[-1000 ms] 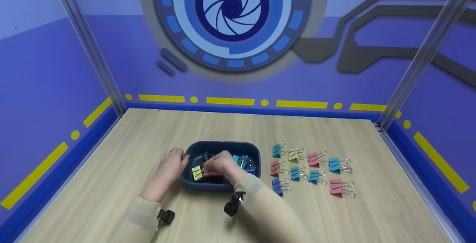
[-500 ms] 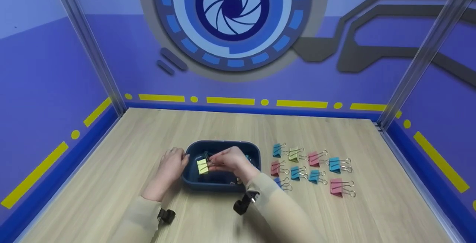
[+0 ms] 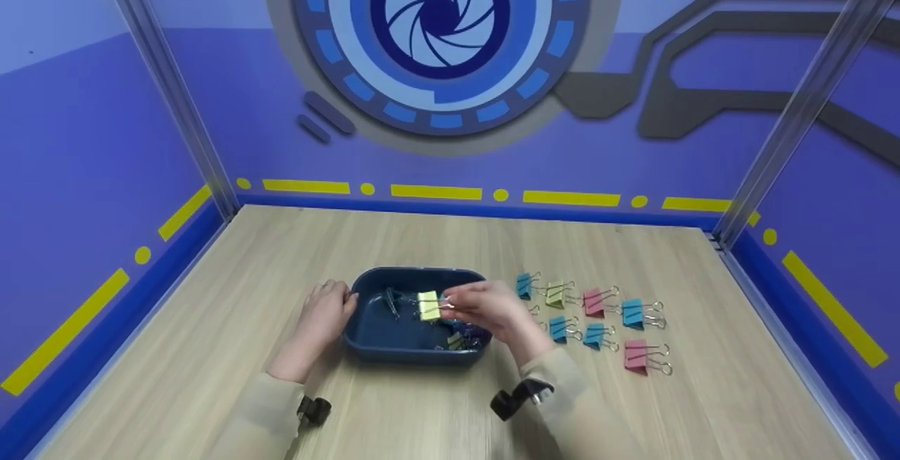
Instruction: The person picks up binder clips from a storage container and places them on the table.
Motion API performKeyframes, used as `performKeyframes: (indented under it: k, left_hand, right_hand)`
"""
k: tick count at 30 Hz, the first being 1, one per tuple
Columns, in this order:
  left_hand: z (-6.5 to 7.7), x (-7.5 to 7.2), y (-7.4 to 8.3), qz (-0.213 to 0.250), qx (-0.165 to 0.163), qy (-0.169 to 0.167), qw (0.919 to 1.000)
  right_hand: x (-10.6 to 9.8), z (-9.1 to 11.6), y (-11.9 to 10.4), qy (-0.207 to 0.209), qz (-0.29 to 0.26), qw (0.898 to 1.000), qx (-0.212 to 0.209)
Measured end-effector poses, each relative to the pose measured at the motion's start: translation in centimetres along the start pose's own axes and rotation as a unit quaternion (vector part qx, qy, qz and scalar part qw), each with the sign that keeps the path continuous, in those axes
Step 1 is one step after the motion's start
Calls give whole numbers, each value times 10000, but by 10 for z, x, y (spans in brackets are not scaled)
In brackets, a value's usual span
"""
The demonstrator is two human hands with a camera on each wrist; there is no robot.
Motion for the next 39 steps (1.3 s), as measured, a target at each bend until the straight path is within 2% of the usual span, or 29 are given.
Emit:
performKeyframes:
  k: [9, 16, 24, 29, 34, 39]
  left_hand:
    - [0, 1, 0, -45, 7, 26, 10000]
    - [0, 0, 1, -42, 0, 15, 10000]
    - [0, -1, 0, -89, 1, 11, 10000]
    - [0, -1, 1, -72, 12, 13, 10000]
    - [-1, 0, 0, -54, 18, -19, 10000]
    - [0, 0, 0, -10, -19, -39, 10000]
  right_hand:
    - [-56, 34, 3, -32, -55, 9999, -160]
    - [-107, 64, 15, 134, -479, 9986, -197]
    - [-155, 88, 32, 300, -472, 9984, -110]
    - [-171, 94, 39, 829, 88, 9965, -65]
    - [-177, 95, 44, 1495, 965, 9840, -31]
    - [-174, 92, 45, 1723, 1433, 9746, -43]
Point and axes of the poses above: each hand's wrist, its own z-axis away from the middle knuckle, its own x-axis out of the palm, y = z × x, the point moved 4 cm from there along -z, towards the middle knuckle, and after that the axes turned 13 degrees about y, right-handed, at the moved point
